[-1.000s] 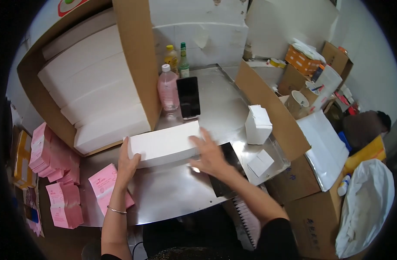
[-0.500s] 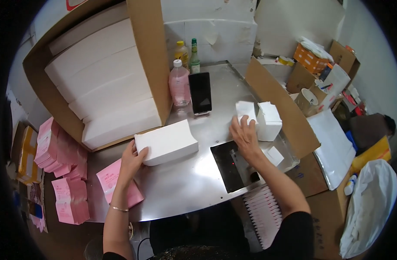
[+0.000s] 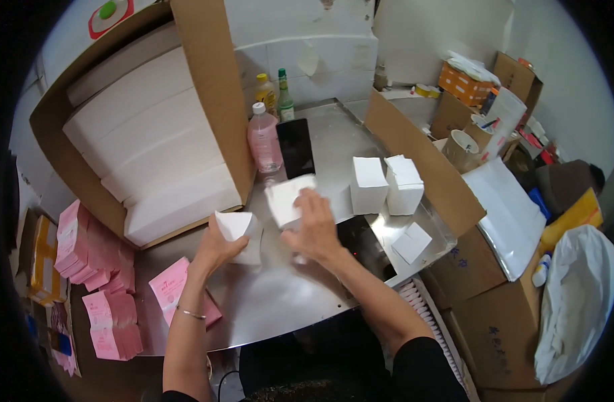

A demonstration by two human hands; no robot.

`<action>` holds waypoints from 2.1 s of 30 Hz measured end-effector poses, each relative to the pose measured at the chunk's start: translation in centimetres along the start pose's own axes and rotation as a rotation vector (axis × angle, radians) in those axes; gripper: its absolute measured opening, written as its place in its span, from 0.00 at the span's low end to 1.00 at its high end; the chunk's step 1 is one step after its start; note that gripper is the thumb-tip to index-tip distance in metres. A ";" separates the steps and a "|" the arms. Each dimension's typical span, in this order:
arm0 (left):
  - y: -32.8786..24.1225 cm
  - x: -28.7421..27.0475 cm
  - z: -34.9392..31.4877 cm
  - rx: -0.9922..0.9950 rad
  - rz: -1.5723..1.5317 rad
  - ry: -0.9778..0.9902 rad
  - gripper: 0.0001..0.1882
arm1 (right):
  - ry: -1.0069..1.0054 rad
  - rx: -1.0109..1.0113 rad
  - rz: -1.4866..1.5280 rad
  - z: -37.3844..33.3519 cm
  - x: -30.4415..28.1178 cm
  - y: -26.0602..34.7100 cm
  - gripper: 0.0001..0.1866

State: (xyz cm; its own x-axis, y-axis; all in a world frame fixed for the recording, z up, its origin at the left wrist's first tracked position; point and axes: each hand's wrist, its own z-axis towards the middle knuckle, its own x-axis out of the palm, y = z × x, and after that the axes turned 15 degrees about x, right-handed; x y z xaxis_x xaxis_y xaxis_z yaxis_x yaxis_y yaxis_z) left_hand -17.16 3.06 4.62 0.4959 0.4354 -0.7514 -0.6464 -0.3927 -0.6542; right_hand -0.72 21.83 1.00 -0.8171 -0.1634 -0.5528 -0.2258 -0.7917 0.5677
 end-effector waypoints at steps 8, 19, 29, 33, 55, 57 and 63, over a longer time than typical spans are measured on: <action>-3.3 1.5 -0.1 -0.030 0.373 0.178 0.63 | 0.222 -0.271 -0.729 1.7 -5.3 -2.5 0.28; -4.6 6.3 7.9 -0.121 -1.164 0.178 0.39 | 0.133 0.073 -0.357 5.1 -20.1 -14.0 0.08; -7.3 9.7 10.5 -0.066 -1.173 0.270 0.38 | 0.301 0.036 -0.572 5.8 -20.3 -14.7 0.06; -6.8 9.6 10.7 -0.140 -1.083 0.266 0.31 | 0.315 0.011 -0.649 5.6 -19.7 -14.8 0.04; -2.9 11.3 14.1 -0.123 -1.025 0.433 0.37 | -1.069 1.165 -1.353 -29.4 -59.0 -8.9 0.16; -3.4 10.6 13.0 -0.115 -1.018 0.376 0.38 | -1.137 0.697 -1.574 -29.3 -56.2 -9.1 0.14; -4.8 9.8 11.2 -0.107 -1.017 0.243 0.39 | -0.458 0.455 -0.389 -14.9 -34.3 -5.1 0.09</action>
State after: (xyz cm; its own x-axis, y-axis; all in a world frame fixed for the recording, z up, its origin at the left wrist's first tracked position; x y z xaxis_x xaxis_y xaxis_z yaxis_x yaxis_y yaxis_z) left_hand -15.72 18.31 1.41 0.8872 0.4302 0.1670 0.1887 -0.0079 -0.9820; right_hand 36.33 22.71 7.96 -0.7498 0.4181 -0.5129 -0.6592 -0.4043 0.6340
